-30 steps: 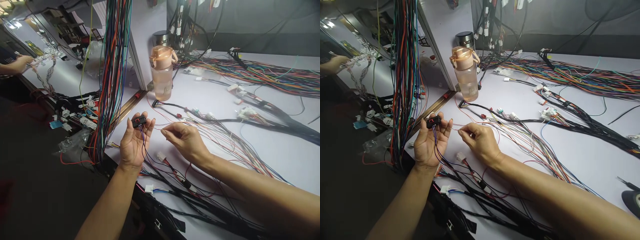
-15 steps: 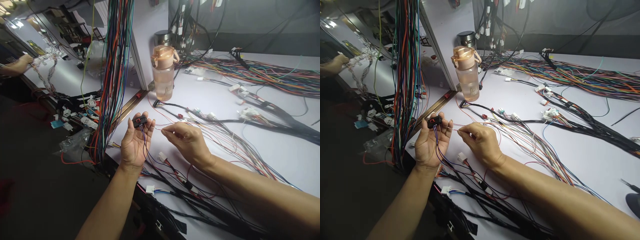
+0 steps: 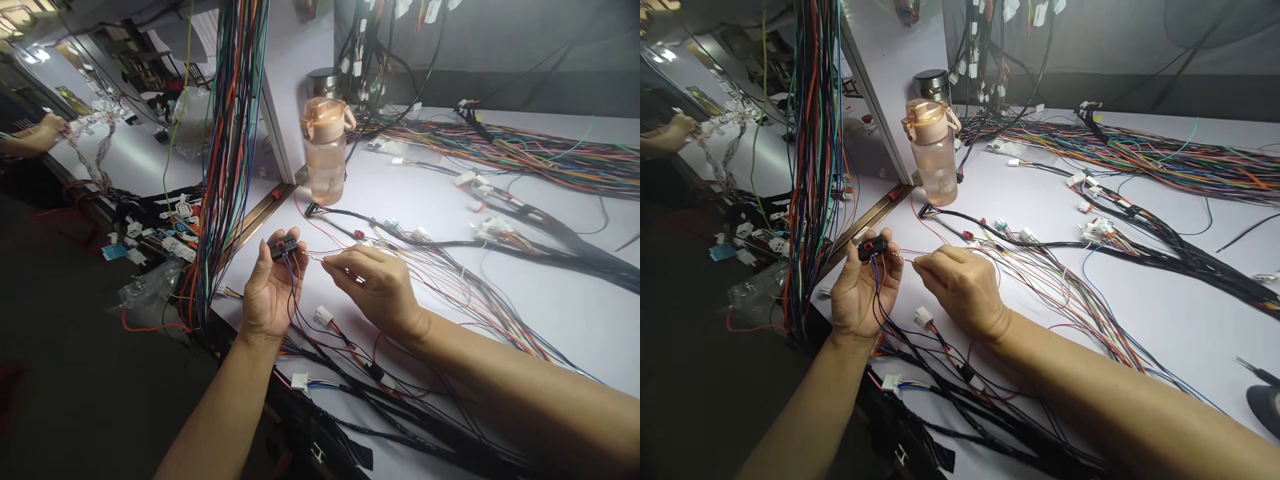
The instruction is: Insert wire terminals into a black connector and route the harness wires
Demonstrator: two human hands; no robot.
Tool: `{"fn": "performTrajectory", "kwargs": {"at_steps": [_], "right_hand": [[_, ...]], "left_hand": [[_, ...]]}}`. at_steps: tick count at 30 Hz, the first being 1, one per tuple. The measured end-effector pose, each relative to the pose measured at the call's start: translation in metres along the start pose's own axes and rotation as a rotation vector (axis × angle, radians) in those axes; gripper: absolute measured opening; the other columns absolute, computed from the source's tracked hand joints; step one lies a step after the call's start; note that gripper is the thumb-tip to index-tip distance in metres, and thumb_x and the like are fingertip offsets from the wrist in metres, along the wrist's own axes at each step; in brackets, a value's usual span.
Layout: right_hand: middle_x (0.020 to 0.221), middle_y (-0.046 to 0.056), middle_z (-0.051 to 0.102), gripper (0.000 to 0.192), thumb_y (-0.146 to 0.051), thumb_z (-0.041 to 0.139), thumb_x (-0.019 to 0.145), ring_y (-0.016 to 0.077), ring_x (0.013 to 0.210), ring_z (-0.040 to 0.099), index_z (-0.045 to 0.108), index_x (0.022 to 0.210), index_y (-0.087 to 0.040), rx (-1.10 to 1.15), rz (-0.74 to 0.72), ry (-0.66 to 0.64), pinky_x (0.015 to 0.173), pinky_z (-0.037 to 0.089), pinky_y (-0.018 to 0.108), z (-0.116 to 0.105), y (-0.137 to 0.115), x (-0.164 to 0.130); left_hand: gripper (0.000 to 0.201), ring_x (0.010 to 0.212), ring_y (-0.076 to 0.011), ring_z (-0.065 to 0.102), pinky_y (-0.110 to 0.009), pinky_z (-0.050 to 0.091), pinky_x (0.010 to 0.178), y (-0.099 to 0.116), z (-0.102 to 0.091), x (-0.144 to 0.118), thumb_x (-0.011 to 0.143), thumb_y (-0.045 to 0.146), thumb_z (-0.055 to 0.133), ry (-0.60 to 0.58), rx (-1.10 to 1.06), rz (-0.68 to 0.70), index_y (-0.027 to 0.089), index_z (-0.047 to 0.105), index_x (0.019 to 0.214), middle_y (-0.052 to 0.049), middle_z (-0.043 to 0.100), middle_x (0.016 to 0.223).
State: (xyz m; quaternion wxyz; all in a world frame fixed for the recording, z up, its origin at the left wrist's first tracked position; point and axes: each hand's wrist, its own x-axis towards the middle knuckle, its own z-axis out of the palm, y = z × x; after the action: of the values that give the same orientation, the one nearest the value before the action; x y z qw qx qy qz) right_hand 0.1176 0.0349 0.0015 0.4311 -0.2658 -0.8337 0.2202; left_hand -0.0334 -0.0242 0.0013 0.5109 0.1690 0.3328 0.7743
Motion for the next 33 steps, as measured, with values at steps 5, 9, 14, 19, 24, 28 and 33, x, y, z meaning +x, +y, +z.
{"fn": "performTrajectory", "kwargs": {"at_steps": [5, 9, 14, 19, 24, 28, 33], "right_hand": [[0.078, 0.002, 0.069, 0.018, -0.023, 0.053, 0.091, 0.0105, 0.067, 0.06, 0.07, 0.087, -0.019, -0.018, 0.013, -0.019, 0.062, 0.046, 0.023, -0.0004, -0.0002, 0.0003], [0.082, 0.001, 0.07, 0.017, -0.026, 0.053, 0.092, 0.01, 0.067, 0.061, 0.069, 0.091, -0.021, -0.041, 0.034, -0.027, 0.061, 0.045, 0.023, 0.0011, 0.0001, 0.0008], [0.085, 0.001, 0.072, 0.017, -0.031, 0.055, 0.092, 0.0107, 0.069, 0.063, 0.068, 0.096, -0.022, -0.065, 0.025, -0.02, 0.064, 0.046, 0.024, 0.0021, -0.0009, 0.0019], [0.083, -0.002, 0.073, 0.019, -0.03, 0.053, 0.093, 0.011, 0.072, 0.065, 0.07, 0.089, -0.023, -0.038, 0.021, -0.052, 0.067, 0.047, 0.023, 0.0007, -0.0024, 0.0022], [0.081, -0.002, 0.073, 0.017, -0.027, 0.055, 0.091, 0.0111, 0.069, 0.064, 0.071, 0.087, -0.022, -0.088, 0.03, -0.049, 0.066, 0.046, 0.024, -0.0004, -0.001, 0.0019], [0.078, -0.002, 0.073, 0.016, -0.025, 0.057, 0.089, 0.0108, 0.065, 0.062, 0.072, 0.084, -0.022, -0.142, 0.035, -0.033, 0.063, 0.044, 0.024, -0.0007, 0.0004, 0.0021], [0.078, -0.003, 0.072, 0.015, -0.025, 0.058, 0.089, 0.0091, 0.061, 0.06, 0.072, 0.085, -0.022, -0.142, 0.035, -0.025, 0.06, 0.043, 0.023, 0.0009, 0.0011, 0.0041]], "left_hand": [[0.022, 0.091, -0.0107, 0.066, -0.022, 0.053, 0.089, 0.0004, 0.0001, -0.0005, 0.092, 0.035, 0.053, -0.013, -0.006, -0.001, 0.022, 0.07, 0.094, -0.002, 0.069, 0.108], [0.02, 0.092, -0.0111, 0.066, -0.024, 0.051, 0.092, 0.0, 0.001, -0.0015, 0.09, 0.036, 0.055, 0.001, 0.008, 0.001, 0.023, 0.07, 0.094, -0.002, 0.069, 0.108], [0.02, 0.088, -0.0111, 0.066, -0.025, 0.052, 0.091, -0.001, 0.0019, -0.0027, 0.09, 0.036, 0.056, -0.001, 0.016, -0.008, 0.023, 0.07, 0.094, -0.002, 0.068, 0.109], [0.024, 0.086, -0.0109, 0.066, -0.023, 0.053, 0.088, -0.0007, 0.0027, -0.0023, 0.093, 0.034, 0.051, -0.007, -0.016, -0.018, 0.021, 0.071, 0.093, -0.003, 0.069, 0.108], [0.021, 0.087, -0.0109, 0.066, -0.021, 0.054, 0.081, 0.0001, 0.0018, -0.0019, 0.091, 0.034, 0.053, -0.02, -0.013, -0.018, 0.023, 0.07, 0.094, -0.003, 0.068, 0.109], [0.018, 0.09, -0.0121, 0.065, -0.019, 0.055, 0.069, 0.0014, 0.003, -0.0026, 0.09, 0.036, 0.056, -0.015, 0.013, -0.035, 0.024, 0.07, 0.094, -0.002, 0.067, 0.112], [0.02, 0.09, -0.0123, 0.067, -0.019, 0.057, 0.076, 0.0027, 0.0062, -0.0032, 0.09, 0.032, 0.056, 0.021, -0.036, -0.052, 0.02, 0.071, 0.09, -0.003, 0.07, 0.105]]}}
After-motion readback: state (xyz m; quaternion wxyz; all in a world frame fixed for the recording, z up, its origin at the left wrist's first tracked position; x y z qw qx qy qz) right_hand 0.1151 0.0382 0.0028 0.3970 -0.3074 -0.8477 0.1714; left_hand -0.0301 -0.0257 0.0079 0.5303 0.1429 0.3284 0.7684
